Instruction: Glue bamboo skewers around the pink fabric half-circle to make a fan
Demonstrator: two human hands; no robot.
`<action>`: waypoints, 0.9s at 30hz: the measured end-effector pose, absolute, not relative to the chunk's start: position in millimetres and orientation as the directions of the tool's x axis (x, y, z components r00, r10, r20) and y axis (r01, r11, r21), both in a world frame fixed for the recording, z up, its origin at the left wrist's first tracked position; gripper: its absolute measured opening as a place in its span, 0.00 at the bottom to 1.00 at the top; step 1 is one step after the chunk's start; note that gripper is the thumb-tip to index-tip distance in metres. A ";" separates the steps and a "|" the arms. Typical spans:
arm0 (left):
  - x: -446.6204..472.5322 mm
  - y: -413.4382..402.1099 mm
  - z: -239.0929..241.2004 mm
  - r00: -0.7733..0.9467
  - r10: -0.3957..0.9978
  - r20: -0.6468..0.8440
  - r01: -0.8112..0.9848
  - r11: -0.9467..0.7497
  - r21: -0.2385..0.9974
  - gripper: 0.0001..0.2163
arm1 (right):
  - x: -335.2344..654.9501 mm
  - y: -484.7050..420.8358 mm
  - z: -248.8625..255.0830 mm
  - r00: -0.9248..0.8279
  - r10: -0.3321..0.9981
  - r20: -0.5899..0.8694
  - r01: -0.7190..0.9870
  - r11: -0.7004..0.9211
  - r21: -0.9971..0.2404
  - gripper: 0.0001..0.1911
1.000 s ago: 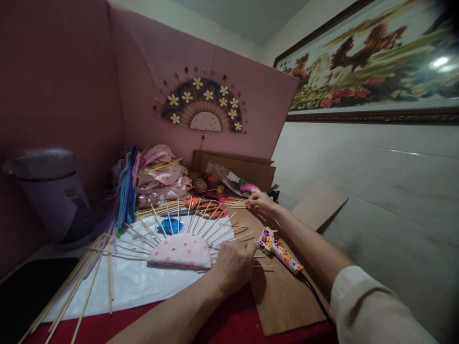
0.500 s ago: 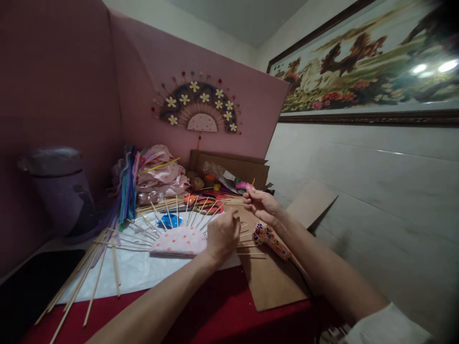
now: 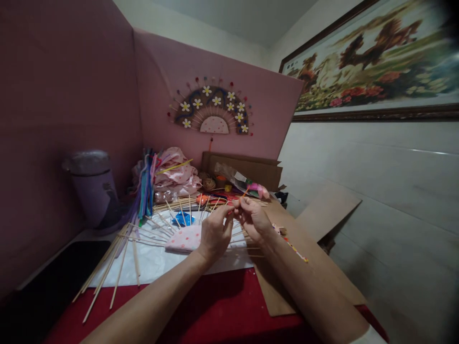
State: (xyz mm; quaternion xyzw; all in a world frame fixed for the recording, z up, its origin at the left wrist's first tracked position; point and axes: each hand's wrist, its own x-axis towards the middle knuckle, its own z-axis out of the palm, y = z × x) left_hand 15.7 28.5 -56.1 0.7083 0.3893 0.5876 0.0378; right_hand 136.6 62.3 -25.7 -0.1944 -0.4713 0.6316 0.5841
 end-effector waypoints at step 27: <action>9.6 23.7 -44.8 -0.097 0.728 0.679 0.219 -0.650 0.728 0.04 | 126.2 29.1 -47.7 -0.108 0.883 0.457 -0.616 0.301 -0.728 0.03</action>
